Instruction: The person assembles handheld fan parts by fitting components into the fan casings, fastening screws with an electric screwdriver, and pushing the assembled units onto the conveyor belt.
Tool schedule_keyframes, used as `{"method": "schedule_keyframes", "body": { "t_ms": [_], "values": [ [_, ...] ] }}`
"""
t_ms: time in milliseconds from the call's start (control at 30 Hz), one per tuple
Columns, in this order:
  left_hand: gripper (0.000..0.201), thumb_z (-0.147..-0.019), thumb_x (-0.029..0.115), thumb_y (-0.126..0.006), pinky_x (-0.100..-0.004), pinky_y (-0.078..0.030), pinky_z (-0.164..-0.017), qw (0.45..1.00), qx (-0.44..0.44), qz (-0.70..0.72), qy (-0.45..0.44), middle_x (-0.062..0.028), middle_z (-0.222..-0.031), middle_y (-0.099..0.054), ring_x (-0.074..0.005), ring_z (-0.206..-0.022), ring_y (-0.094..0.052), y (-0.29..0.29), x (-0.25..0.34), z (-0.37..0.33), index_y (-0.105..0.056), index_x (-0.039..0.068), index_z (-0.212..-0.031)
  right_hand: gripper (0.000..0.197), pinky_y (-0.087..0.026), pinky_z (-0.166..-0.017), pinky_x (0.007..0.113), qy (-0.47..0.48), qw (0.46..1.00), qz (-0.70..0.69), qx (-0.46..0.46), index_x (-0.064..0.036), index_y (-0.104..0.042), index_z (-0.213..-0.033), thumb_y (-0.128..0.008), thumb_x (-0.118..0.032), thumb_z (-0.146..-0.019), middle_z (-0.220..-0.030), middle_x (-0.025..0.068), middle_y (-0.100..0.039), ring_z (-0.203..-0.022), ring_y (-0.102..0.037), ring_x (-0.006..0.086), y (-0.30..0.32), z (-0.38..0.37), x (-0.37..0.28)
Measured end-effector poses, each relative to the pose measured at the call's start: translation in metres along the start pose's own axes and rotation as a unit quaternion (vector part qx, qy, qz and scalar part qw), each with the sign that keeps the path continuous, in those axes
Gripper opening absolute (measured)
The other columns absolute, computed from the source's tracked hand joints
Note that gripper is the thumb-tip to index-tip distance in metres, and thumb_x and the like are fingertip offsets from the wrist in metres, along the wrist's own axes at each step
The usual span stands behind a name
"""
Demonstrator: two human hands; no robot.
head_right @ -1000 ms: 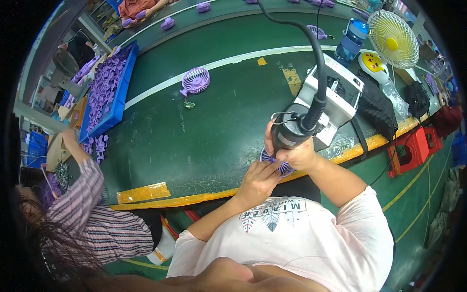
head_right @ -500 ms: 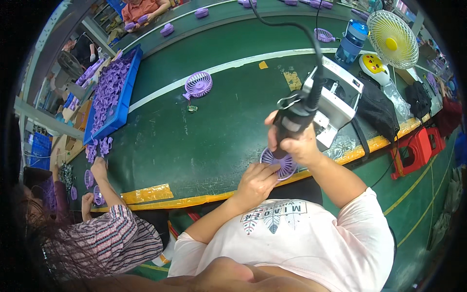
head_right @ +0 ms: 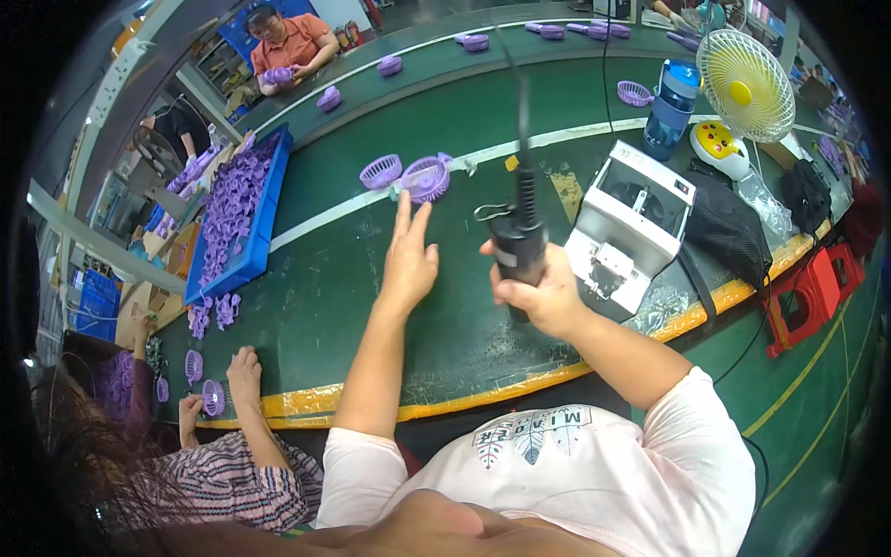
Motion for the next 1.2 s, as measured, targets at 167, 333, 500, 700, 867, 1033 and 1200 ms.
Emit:
{"method": "schedule_keyframes", "body": {
  "t_ms": [167,333,500,700,867,1033,1200],
  "values": [
    [0.049,-0.073,-0.001,-0.055,-0.0374,-0.039,-0.096,0.996,0.038,0.079,-0.017,-0.0236,-0.138,-0.029,-0.0385,-0.121,-0.039,-0.024,0.034,0.013,-0.045,-0.002,-0.121,0.066,-0.043,-0.057,0.025,0.032,0.998,0.038,0.032,0.0054,-0.047,-0.109,-0.075,-0.037,-0.067,-0.067,0.0069,-0.054,-0.06,-0.052,0.0137,-0.015,-0.019,0.01],
    [0.032,-0.078,-0.006,-0.053,-0.032,-0.05,-0.079,0.927,0.068,0.366,0.053,-0.02,-0.112,-0.053,-0.028,-0.101,-0.056,-0.055,0.015,0.023,-0.052,-0.004,-0.11,0.043,-0.045,-0.069,0.023,0.046,0.998,0.02,0.029,0.0016,-0.047,-0.105,-0.07,-0.012,-0.072,-0.087,0.0042,-0.055,-0.075,-0.055,0.01,-0.012,-0.03,0.04],
    [0.014,-0.083,0.0,-0.051,-0.0271,-0.05,-0.065,0.909,0.087,0.399,0.089,-0.012,-0.09,-0.061,-0.0185,-0.077,-0.061,-0.058,0.015,0.031,-0.059,-0.003,-0.094,0.05,-0.041,-0.069,0.023,0.116,0.99,0.082,0.007,0.0026,-0.043,-0.114,-0.064,-0.02,-0.075,-0.089,0.0038,-0.052,-0.075,-0.049,0.0101,-0.003,-0.023,0.049],
    [0.011,-0.08,-0.002,-0.051,-0.0332,-0.047,-0.064,0.949,0.156,0.274,-0.009,-0.0149,-0.085,-0.059,-0.029,-0.073,-0.059,-0.032,0.036,0.035,-0.057,-0.004,-0.089,0.051,-0.04,-0.07,0.023,0.124,0.979,0.161,0.014,0.0037,-0.04,-0.122,-0.059,-0.012,-0.078,-0.09,0.0025,-0.051,-0.076,-0.048,0.0095,-0.002,-0.019,0.05],
    [0.012,-0.079,-0.003,-0.052,-0.035,-0.046,-0.063,0.949,0.193,0.24,-0.072,-0.0144,-0.083,-0.058,-0.0303,-0.073,-0.057,-0.019,0.047,0.037,-0.056,-0.003,-0.09,0.049,-0.041,-0.078,0.026,0.099,0.978,0.176,0.046,0.0029,-0.042,-0.121,-0.059,-0.006,-0.076,-0.093,0.0033,-0.052,-0.084,-0.051,0.0111,-0.001,-0.019,0.054],
    [0.011,-0.082,0.0,-0.053,-0.0302,-0.045,-0.058,0.942,0.208,0.244,-0.097,-0.0134,-0.081,-0.058,-0.0244,-0.068,-0.057,-0.009,0.053,0.041,-0.057,-0.004,-0.091,0.045,-0.042,-0.079,0.026,0.103,0.967,0.222,0.066,0.0014,-0.044,-0.119,-0.058,-0.002,-0.077,-0.094,0.0032,-0.053,-0.085,-0.051,0.0109,0.001,-0.02,0.049],
    [0.018,-0.085,0.006,-0.054,-0.027,-0.045,-0.059,0.941,0.147,0.288,-0.102,-0.0106,-0.078,-0.058,-0.0187,-0.066,-0.057,-0.011,0.059,0.045,-0.057,-0.006,-0.098,0.043,-0.043,-0.075,0.024,0.072,0.972,0.2,0.095,-0.0002,-0.044,-0.12,-0.056,0.0,-0.079,-0.093,0.0023,-0.053,-0.082,-0.052,0.0098,-0.002,-0.022,0.045]
  ]
}}
Point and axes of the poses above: each hand's wrist, its own z-axis away from the middle knuckle, its own y-axis out of the back of the hand, x = y × z, the point moved 2 cm from there along -z, towards the middle knuckle
